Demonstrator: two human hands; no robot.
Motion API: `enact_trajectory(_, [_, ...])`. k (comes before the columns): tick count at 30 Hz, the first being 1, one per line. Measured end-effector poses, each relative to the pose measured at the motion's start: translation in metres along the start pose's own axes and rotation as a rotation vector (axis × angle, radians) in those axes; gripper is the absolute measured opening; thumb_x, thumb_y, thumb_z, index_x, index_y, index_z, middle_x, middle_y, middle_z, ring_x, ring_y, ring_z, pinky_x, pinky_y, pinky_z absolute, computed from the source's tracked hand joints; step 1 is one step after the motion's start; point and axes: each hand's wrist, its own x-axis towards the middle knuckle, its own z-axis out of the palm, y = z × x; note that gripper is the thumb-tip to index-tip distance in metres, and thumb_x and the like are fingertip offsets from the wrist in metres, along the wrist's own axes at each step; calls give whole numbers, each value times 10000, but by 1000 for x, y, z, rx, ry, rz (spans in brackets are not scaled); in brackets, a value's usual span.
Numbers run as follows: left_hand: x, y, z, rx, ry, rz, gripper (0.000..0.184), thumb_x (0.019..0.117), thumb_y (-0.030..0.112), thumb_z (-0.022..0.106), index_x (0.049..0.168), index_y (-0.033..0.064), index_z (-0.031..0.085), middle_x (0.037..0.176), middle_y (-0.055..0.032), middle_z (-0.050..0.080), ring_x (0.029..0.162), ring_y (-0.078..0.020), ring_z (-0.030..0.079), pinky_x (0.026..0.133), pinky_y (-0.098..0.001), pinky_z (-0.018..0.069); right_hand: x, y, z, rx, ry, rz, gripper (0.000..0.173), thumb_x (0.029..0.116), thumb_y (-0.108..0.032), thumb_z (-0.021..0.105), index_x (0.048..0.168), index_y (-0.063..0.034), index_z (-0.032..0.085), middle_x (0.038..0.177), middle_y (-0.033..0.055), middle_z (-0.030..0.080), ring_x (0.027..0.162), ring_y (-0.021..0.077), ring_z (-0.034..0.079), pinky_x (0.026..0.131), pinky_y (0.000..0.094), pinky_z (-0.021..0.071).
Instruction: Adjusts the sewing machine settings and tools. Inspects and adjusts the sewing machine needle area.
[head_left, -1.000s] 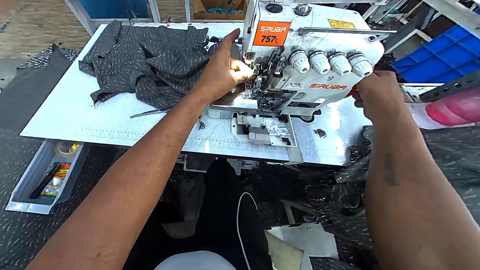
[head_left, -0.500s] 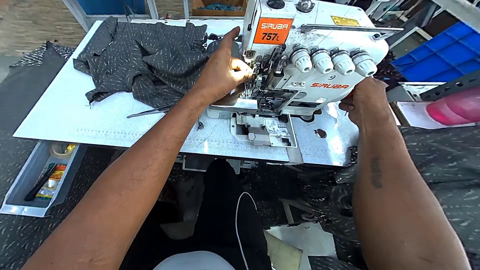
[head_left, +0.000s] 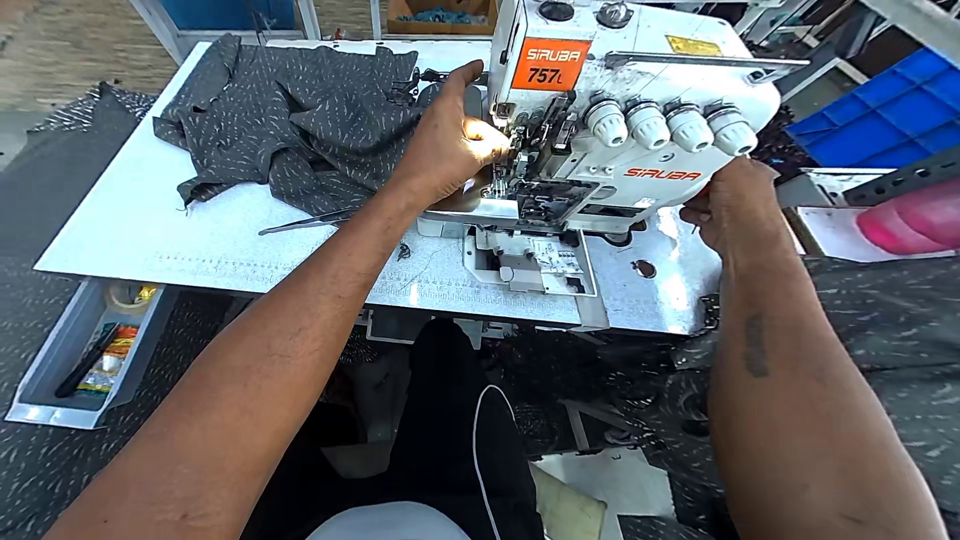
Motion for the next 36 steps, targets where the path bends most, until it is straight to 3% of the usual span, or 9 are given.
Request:
enact_trajectory(4, [1,-1,-3,76,-30,20,921,844,-34,791,1561,22,216,841,-98,749,734,-132,740,760,-273,623,-3,-3,1,-36,16,21,421,1004,-642,477,789,-283,528,566,-113,476,421,25,359,411,228,296])
enact_trajectory(10, [4,1,-5,151,-88,-30,979,847,17,812,1585,62,170,832,-75,737,710,-111,722,721,-254,612,-2,-4,-2,-57,9,28,419,1013,-621,468,780,-275,507,555,-111,441,423,29,345,417,231,292])
enact_trajectory(17, [4,-1,-4,166,-95,-5,971,852,38,816,1577,29,171,793,-55,719,674,-93,697,675,-241,599,-3,-2,1,-40,18,18,443,1032,-636,415,814,-266,520,569,-108,448,417,26,314,405,225,269])
enact_trajectory(20, [4,-1,-5,166,-102,-4,963,850,32,813,1579,27,183,814,-64,736,711,-102,720,738,-255,612,0,0,1,-33,12,15,437,1033,-627,419,792,-272,505,556,-112,425,411,24,295,402,222,253])
enact_trajectory(32, [4,-2,-5,173,-115,38,990,850,28,817,1595,0,167,813,-71,750,728,-103,738,771,-256,626,0,0,-1,2,-14,-10,432,1038,-607,441,763,-278,492,532,-117,399,397,25,264,391,218,228])
enact_trajectory(36, [4,-3,-5,168,-106,50,980,841,34,823,1589,4,191,804,-62,741,719,-99,731,758,-249,624,2,-4,-3,-104,6,34,423,1022,-625,443,811,-264,508,573,-105,439,426,27,325,412,227,276])
